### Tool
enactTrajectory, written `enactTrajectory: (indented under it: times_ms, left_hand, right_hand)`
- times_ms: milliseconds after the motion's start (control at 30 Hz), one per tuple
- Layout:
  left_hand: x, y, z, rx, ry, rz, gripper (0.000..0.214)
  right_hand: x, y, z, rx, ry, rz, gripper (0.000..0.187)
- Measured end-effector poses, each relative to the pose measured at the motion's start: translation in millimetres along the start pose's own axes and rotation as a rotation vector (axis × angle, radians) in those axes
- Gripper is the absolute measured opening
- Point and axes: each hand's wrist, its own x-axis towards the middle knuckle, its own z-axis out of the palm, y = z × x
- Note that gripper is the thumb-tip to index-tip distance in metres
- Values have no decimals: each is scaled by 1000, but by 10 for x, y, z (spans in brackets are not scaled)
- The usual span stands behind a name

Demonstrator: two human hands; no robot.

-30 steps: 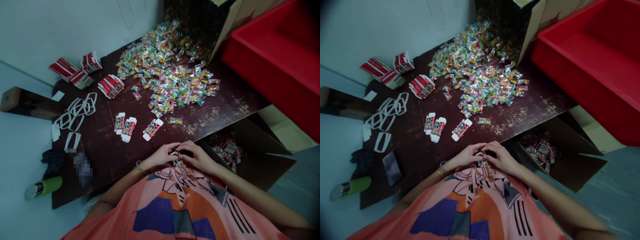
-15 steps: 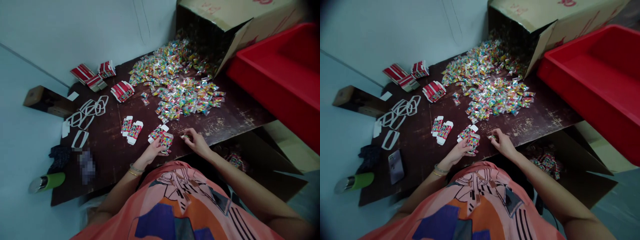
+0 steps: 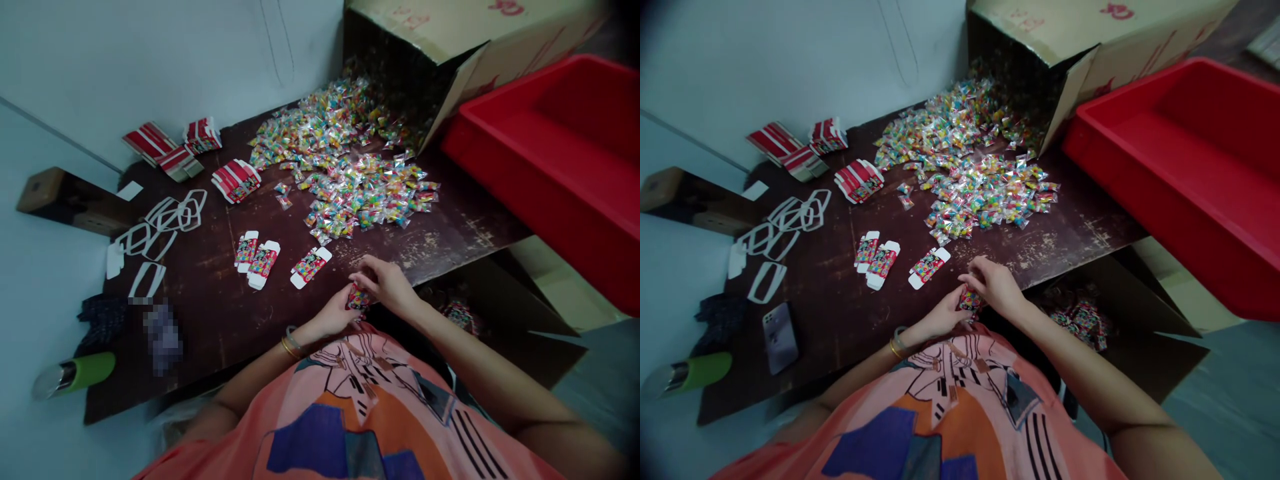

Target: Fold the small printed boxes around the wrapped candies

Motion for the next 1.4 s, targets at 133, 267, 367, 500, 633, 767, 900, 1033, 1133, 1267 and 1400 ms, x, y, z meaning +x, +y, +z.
enactTrajectory:
  times_ms: [133, 267, 367, 500, 633, 767, 900, 1033, 1133, 1267, 1400]
  left_hand:
    - [-37, 53, -48, 44, 82, 8, 56]
    - [-59, 119, -77, 11, 97, 91, 42]
    - [-28, 115, -79, -119, 121, 46, 64]
    - [10, 110, -96, -109, 138, 33, 54]
    - [0, 161, -126, 71, 78, 105, 32]
    - [11, 208, -150, 99, 109, 162, 26]
    - [12, 219, -190, 29, 60, 131, 32]
    - [-46, 201, -227, 65, -53, 144, 41]
    - [-110, 181, -200, 100, -24, 143, 42]
    - [-172, 161, -83, -59, -98, 61, 41]
    - [-125, 212, -82, 217, -146, 141, 33]
  right_hand:
    - [-98, -48, -47, 71, -85, -107, 20]
    - [-173, -11, -22, 235, -28, -109, 21]
    - [-224, 53, 45, 649, 89, 171, 16]
    - [-255, 98, 139, 1076, -126, 501, 25]
    - [-251, 48, 148, 890, -143, 396, 19]
    - [-239, -44, 57, 413, -93, -10, 21]
    - [-187, -102, -23, 382, -147, -60, 27]
    - [-150, -73, -7, 336, -73, -34, 23]
    - [-199, 8, 73, 272, -17, -104, 22]
    - [-309, 68, 203, 272, -9, -172, 25]
    - [-413, 67, 72, 319, -11, -95, 23]
